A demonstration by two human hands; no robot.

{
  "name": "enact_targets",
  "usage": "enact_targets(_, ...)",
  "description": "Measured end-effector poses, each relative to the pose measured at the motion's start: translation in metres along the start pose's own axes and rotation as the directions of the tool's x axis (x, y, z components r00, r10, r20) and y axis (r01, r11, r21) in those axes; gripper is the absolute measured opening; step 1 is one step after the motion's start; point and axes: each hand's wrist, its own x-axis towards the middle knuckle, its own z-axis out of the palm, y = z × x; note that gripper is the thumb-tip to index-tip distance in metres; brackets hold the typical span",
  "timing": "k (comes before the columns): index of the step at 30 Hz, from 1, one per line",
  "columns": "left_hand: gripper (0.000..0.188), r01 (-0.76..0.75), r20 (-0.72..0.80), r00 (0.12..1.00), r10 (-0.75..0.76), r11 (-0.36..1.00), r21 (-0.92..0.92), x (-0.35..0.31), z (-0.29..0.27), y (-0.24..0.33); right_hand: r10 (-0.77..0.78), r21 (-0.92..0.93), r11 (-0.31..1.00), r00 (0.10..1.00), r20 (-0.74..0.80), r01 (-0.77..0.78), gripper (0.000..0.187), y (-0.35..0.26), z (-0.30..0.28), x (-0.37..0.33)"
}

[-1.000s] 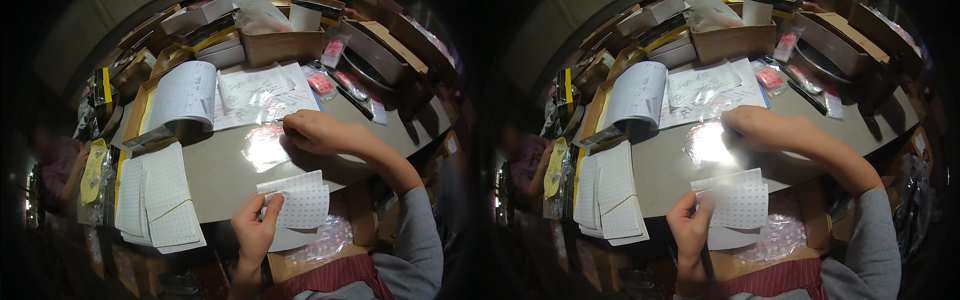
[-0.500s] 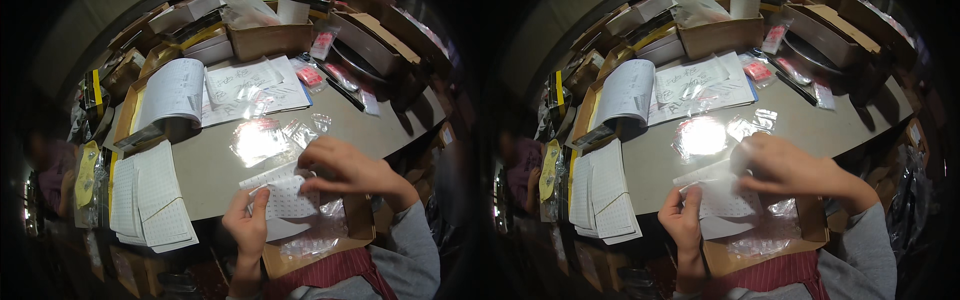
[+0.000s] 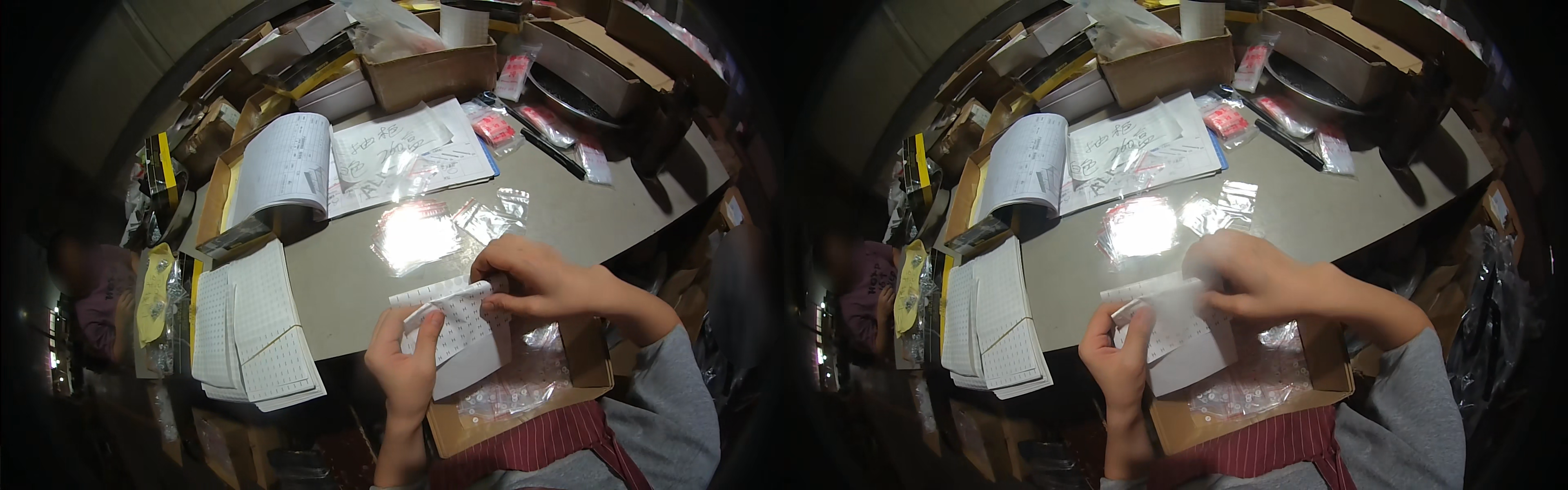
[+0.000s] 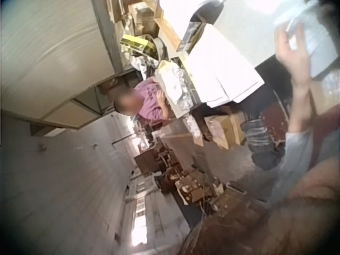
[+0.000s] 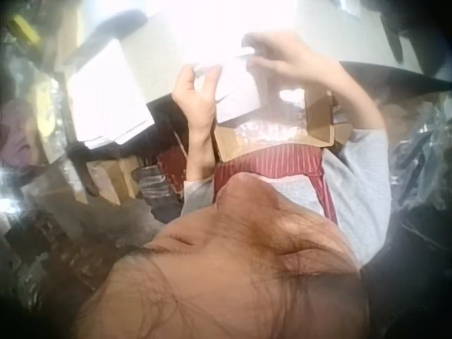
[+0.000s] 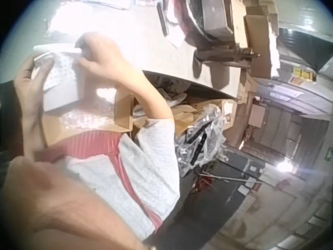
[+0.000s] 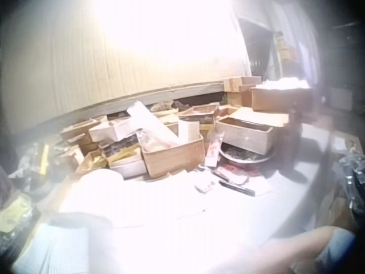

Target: The person repeatedly picks up small white stickers from a sheet and places them into a clear plastic bag on the table. The person handles the stickers one at a time, peeling them off and depositing them into the bag.

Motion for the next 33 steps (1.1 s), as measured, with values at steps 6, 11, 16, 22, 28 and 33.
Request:
enact_targets(6,0.01,-0.062,-0.022,0.998,0.065,0.989,0.138,-0.003,-0.002,-0.001,-0.096,-0.059,0.993,0.984,0.15,0.106,0.034,0.0,-0.013,0.012)
enact_targets(11,0.01,-0.104,0.016,0.995,0.102,0.981,0.166,0.001,0.0,0.003,-0.218,-0.286,0.931,0.974,0.066,0.228,0.036,0.0,-0.004,0.009)
enact_targets(16,0.012,-0.058,0.02,0.998,0.055,0.984,0.171,0.003,-0.001,0.0,-0.322,-0.449,0.843,0.947,0.017,0.295,0.034,0.0,0.004,0.009)
enact_targets(22,0.012,0.018,0.006,1.0,-0.018,0.995,0.099,0.005,-0.002,0.0,-0.48,-0.527,0.745,0.877,0.004,0.41,0.028,0.003,0.004,-0.007)
enact_targets(28,0.012,0.073,-0.02,0.997,-0.072,0.995,0.063,0.004,-0.005,-0.001,0.217,-0.055,0.973,0.969,-0.114,-0.224,0.016,0.04,-0.061,0.03)
enact_targets(33,0.013,0.047,0.003,0.999,-0.048,0.997,0.062,0.006,-0.002,0.001,0.36,-0.189,0.92,0.931,0.055,-0.345,0.021,0.059,-0.076,0.04)
